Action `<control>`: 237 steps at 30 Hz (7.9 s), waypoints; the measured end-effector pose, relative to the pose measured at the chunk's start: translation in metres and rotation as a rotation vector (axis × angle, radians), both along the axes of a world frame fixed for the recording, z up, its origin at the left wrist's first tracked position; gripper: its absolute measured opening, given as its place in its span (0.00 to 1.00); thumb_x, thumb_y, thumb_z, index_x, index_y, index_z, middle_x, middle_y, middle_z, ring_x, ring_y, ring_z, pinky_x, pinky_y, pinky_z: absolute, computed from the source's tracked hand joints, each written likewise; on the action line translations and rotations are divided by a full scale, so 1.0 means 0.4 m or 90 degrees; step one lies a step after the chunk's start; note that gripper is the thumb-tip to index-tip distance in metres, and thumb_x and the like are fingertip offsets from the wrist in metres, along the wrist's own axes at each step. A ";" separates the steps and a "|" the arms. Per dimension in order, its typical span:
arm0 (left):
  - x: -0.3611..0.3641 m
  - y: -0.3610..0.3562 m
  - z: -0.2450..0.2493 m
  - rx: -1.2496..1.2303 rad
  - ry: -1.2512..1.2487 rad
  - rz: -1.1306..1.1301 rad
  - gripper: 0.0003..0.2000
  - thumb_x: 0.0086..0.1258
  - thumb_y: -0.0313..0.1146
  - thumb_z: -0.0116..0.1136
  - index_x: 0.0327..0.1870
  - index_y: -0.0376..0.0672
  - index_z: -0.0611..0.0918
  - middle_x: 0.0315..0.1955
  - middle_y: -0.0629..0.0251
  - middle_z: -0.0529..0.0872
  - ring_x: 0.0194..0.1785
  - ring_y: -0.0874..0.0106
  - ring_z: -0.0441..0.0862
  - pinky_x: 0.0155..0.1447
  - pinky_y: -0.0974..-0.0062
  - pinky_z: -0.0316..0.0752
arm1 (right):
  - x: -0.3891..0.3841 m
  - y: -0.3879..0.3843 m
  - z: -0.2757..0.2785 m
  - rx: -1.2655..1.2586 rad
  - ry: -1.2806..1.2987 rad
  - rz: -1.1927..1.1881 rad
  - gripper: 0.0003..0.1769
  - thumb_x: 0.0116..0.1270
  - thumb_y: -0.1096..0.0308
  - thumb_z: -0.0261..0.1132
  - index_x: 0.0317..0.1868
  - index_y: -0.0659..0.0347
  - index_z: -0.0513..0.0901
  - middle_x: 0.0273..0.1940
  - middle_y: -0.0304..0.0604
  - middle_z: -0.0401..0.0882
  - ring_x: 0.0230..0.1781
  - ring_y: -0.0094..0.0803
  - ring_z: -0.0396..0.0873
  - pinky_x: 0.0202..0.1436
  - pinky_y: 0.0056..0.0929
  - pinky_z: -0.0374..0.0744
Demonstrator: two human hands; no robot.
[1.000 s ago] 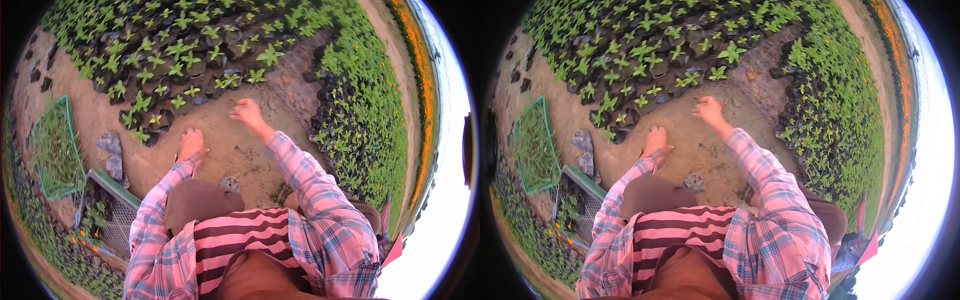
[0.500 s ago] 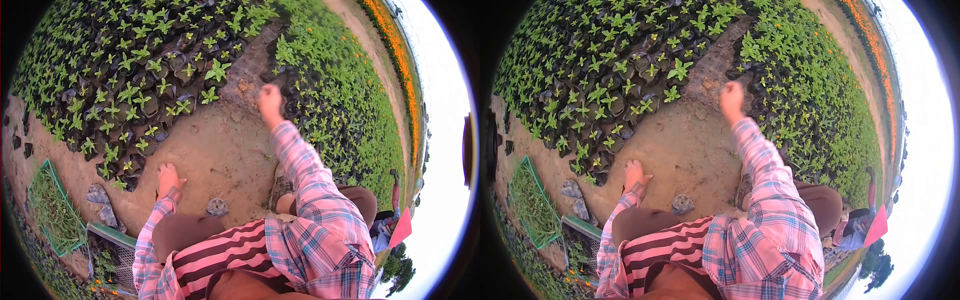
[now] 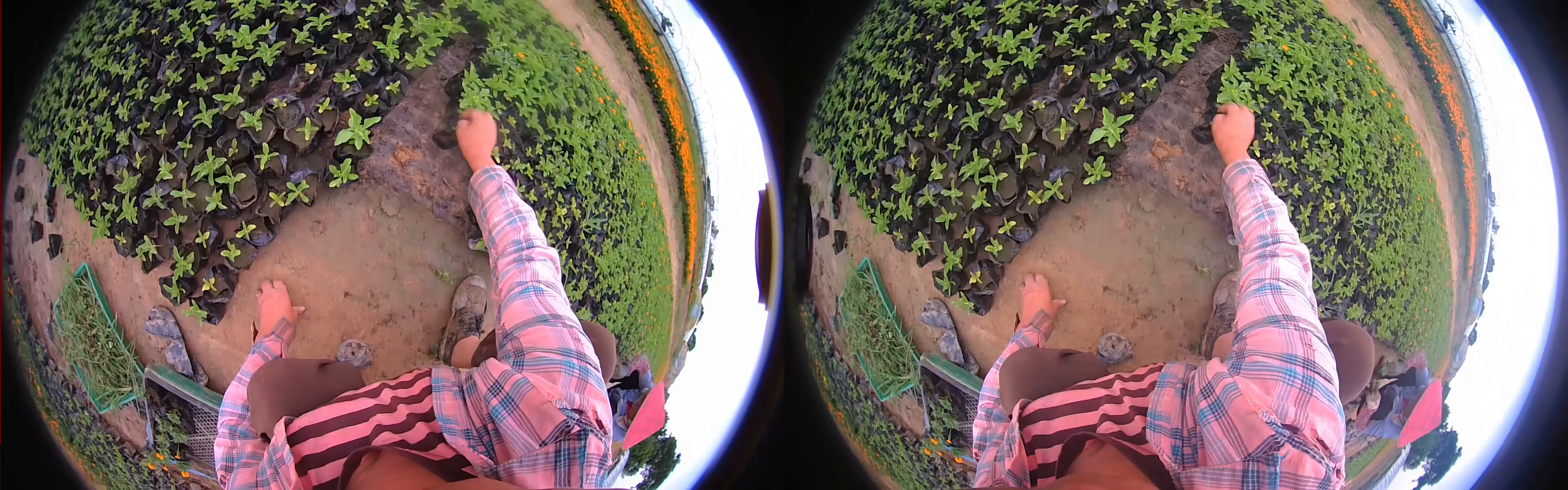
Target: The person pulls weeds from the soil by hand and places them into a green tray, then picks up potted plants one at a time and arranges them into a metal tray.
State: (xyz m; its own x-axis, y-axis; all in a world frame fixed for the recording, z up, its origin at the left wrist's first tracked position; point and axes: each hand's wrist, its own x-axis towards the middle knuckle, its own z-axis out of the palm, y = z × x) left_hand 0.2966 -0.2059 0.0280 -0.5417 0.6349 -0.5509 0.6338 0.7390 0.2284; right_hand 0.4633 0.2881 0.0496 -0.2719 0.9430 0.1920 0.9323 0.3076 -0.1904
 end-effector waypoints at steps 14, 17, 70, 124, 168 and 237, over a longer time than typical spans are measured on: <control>0.000 0.014 -0.015 -0.071 0.014 0.002 0.35 0.39 0.43 0.78 0.48 0.36 0.73 0.50 0.51 0.72 0.54 0.51 0.72 0.55 0.64 0.73 | -0.147 0.127 -0.017 -0.012 0.011 -0.097 0.18 0.58 0.62 0.62 0.44 0.64 0.76 0.36 0.59 0.83 0.40 0.52 0.82 0.45 0.44 0.79; -0.003 0.014 -0.024 -0.110 0.003 -0.001 0.36 0.39 0.44 0.78 0.49 0.36 0.73 0.51 0.50 0.71 0.55 0.51 0.72 0.56 0.63 0.72 | -0.167 0.159 -0.025 -0.073 -0.053 -0.072 0.17 0.60 0.60 0.61 0.43 0.64 0.76 0.39 0.58 0.82 0.41 0.53 0.82 0.45 0.46 0.80; 0.111 -0.133 -0.086 0.372 -0.348 -0.126 0.11 0.60 0.35 0.62 0.35 0.36 0.77 0.38 0.50 0.75 0.44 0.51 0.74 0.47 0.60 0.71 | 0.103 -0.750 -0.051 -0.119 0.165 0.097 0.11 0.53 0.75 0.58 0.39 0.64 0.80 0.36 0.52 0.80 0.39 0.48 0.78 0.47 0.41 0.77; 0.073 -0.089 -0.152 0.301 -0.359 -0.054 0.12 0.59 0.39 0.64 0.34 0.39 0.79 0.32 0.56 0.77 0.35 0.64 0.78 0.40 0.67 0.74 | 0.390 -0.466 -0.022 0.023 0.003 -0.294 0.14 0.58 0.67 0.63 0.42 0.68 0.75 0.41 0.60 0.77 0.43 0.56 0.78 0.49 0.43 0.77; 0.055 -1.224 0.215 1.391 -0.439 1.256 0.27 0.66 0.59 0.46 0.60 0.52 0.72 0.62 0.57 0.71 0.63 0.53 0.68 0.53 0.43 0.72 | -0.434 -1.216 0.204 -0.720 0.281 0.851 0.11 0.69 0.75 0.56 0.51 0.66 0.76 0.43 0.41 0.76 0.34 0.23 0.77 0.35 0.19 0.77; 0.257 -0.097 0.804 0.109 -0.206 0.529 0.15 0.61 0.30 0.54 0.48 0.34 0.76 0.38 0.60 0.78 0.43 0.69 0.75 0.52 0.73 0.69 | -0.171 -0.602 -0.096 -0.279 0.053 0.798 0.06 0.58 0.66 0.59 0.27 0.59 0.76 0.30 0.48 0.79 0.30 0.39 0.80 0.30 0.38 0.78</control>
State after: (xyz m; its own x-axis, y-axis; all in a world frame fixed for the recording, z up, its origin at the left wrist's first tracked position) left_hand 0.3994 -0.2445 0.3498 -0.6972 0.1963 -0.6895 -0.2019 0.8691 0.4516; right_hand 0.3948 0.0474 0.0113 -0.9986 0.0526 -0.0029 0.0459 0.8427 -0.5364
